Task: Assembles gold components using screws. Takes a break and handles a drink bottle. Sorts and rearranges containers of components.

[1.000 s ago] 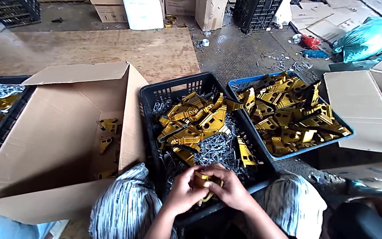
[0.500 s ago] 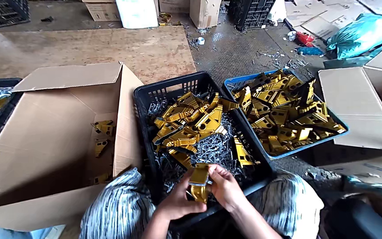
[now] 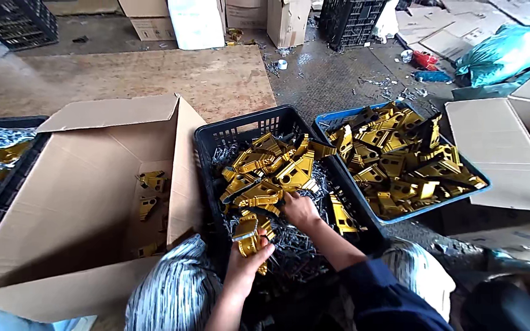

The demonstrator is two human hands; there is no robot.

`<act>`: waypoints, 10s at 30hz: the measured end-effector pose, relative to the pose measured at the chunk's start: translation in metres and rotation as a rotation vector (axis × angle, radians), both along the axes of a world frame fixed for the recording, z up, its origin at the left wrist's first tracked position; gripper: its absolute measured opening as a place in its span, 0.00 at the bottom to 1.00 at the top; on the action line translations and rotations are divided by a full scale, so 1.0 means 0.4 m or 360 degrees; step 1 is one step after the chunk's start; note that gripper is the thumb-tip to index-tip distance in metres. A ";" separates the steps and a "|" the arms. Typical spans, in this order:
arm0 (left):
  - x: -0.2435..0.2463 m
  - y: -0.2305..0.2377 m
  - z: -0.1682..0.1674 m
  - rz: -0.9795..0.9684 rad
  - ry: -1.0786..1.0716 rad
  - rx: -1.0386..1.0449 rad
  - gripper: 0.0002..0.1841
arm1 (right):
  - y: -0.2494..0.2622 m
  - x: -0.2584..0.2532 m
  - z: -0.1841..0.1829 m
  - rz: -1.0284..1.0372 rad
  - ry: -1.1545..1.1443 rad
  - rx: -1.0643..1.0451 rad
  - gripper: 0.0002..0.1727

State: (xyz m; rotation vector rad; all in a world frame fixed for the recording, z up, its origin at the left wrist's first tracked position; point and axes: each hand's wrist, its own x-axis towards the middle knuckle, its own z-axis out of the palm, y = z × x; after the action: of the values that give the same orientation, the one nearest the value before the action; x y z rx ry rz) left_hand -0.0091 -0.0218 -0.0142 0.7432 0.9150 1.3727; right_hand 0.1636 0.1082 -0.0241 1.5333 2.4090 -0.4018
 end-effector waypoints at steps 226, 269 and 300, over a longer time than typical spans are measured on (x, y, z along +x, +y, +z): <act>0.072 0.036 0.040 -0.0287 -0.0199 -0.0166 0.57 | -0.253 0.038 0.086 -0.0517 0.2749 0.0082 0.07; -0.031 0.049 0.029 0.0276 0.0847 0.0348 0.14 | -0.201 0.158 0.070 -0.0879 0.2108 -0.0632 0.12; 0.027 0.002 0.005 -0.0351 -0.0106 0.0136 0.17 | -0.262 0.064 0.039 0.0065 0.2866 -0.0863 0.65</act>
State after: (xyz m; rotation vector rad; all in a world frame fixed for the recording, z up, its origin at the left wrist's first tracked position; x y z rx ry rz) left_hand 0.0015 -0.0208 -0.0123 0.8327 0.7033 1.2391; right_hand 0.1894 0.0034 -0.0083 0.7192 2.5484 -3.0672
